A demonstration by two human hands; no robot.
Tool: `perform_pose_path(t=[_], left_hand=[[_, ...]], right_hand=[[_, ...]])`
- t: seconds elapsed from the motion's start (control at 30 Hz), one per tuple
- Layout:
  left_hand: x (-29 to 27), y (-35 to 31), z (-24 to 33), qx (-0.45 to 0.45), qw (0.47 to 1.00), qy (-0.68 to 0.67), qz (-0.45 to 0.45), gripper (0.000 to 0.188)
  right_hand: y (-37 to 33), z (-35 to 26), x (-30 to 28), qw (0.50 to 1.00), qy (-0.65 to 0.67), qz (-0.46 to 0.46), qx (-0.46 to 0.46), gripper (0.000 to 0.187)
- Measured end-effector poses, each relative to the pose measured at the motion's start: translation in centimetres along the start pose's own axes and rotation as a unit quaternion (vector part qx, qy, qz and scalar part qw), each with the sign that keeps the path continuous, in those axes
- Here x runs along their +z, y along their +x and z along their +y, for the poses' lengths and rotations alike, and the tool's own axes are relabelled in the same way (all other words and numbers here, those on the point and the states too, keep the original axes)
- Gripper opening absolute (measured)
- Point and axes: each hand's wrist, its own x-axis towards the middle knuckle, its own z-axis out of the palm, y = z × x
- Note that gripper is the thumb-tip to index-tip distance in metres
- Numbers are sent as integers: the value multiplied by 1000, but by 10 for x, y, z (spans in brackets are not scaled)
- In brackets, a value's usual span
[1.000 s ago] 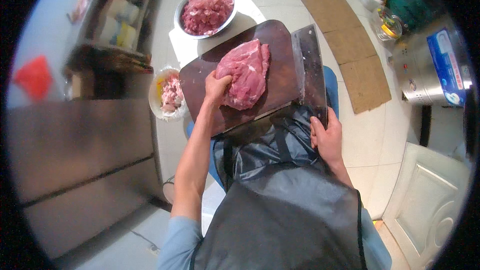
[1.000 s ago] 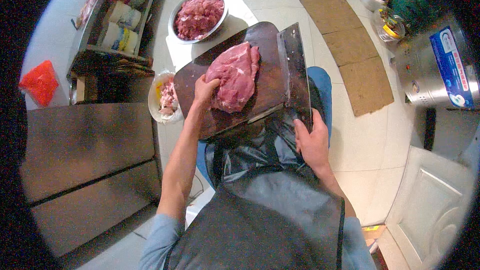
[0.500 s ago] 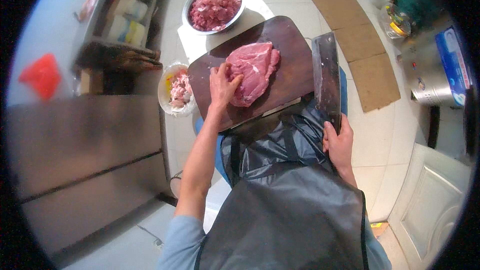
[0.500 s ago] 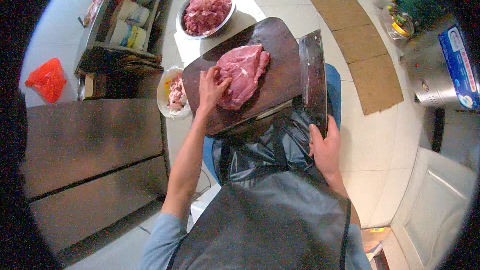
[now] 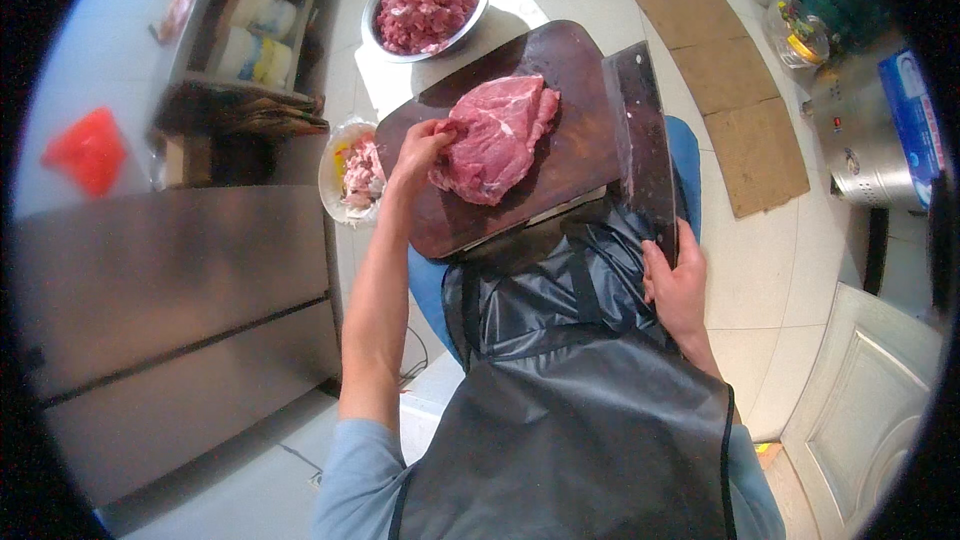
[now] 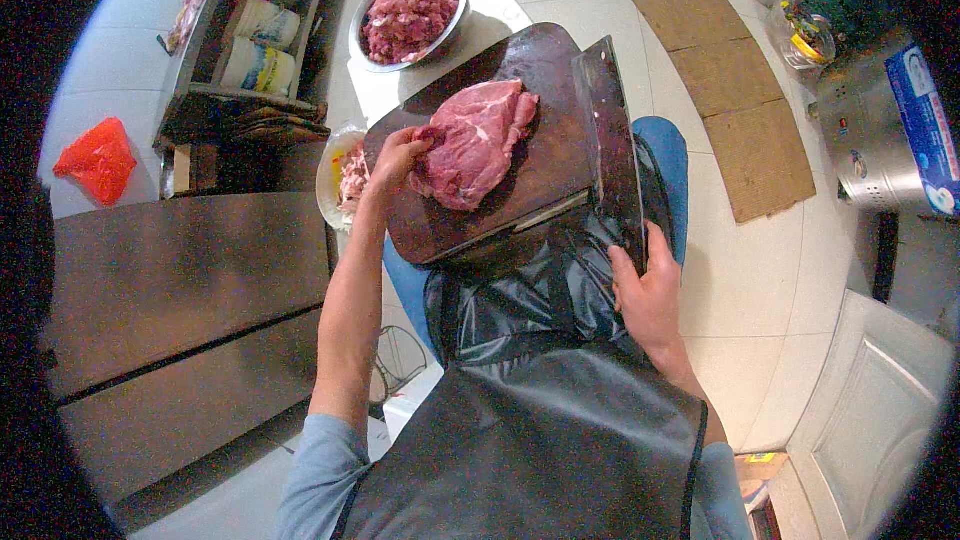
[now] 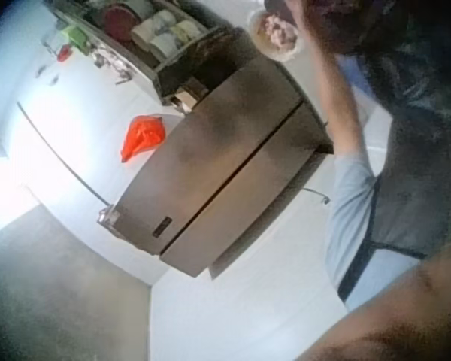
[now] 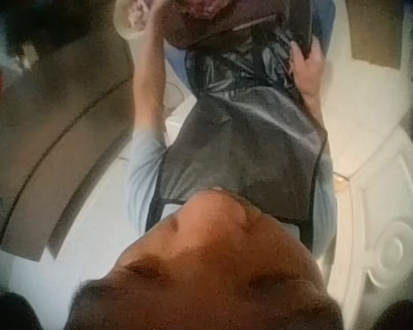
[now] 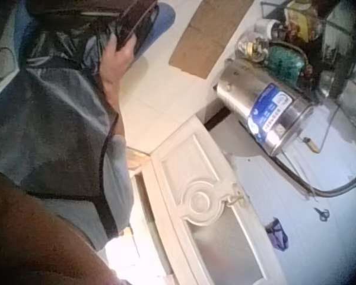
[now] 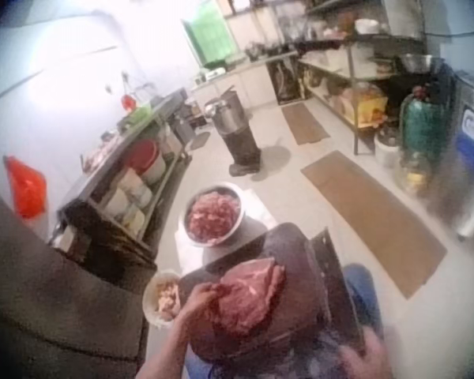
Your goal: The person uses a large cleaver to slice a piece of raw meat into smaller chunks on a wooden cutting board. They repeatedly cut the meat and transfer the pieces into a white bowl. The person also wipes the blade of the cleaver with a white cloth during the process.
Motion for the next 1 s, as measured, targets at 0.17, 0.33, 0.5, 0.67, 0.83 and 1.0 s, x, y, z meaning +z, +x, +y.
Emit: perform_pose_path(t=[0.17, 0.33, 0.5, 0.67, 0.83, 1.0], left_hand=[[51, -18, 27, 165, 923, 313, 152, 27], [56, -2, 27, 199, 866, 409, 209, 30], [60, 1, 20, 241, 840, 426, 233, 30], [38, -8, 18, 140, 951, 240, 139, 44], [2, -29, 9, 138, 966, 181, 125, 50], [58, -97, 27, 377, 833, 374, 156, 37]], right_hand=[[-4, 4, 0, 1000, -22, 7, 12, 37], [-4, 1, 4, 1000, -15, -23, 0, 36], [-13, -5, 2, 999, -46, -23, -16, 38], [-16, 6, 0, 999, -30, 7, -20, 35], [-13, 2, -2, 1000, -10, -11, 9, 30], [-15, -2, 7, 1000, -4, -13, 2, 33]])
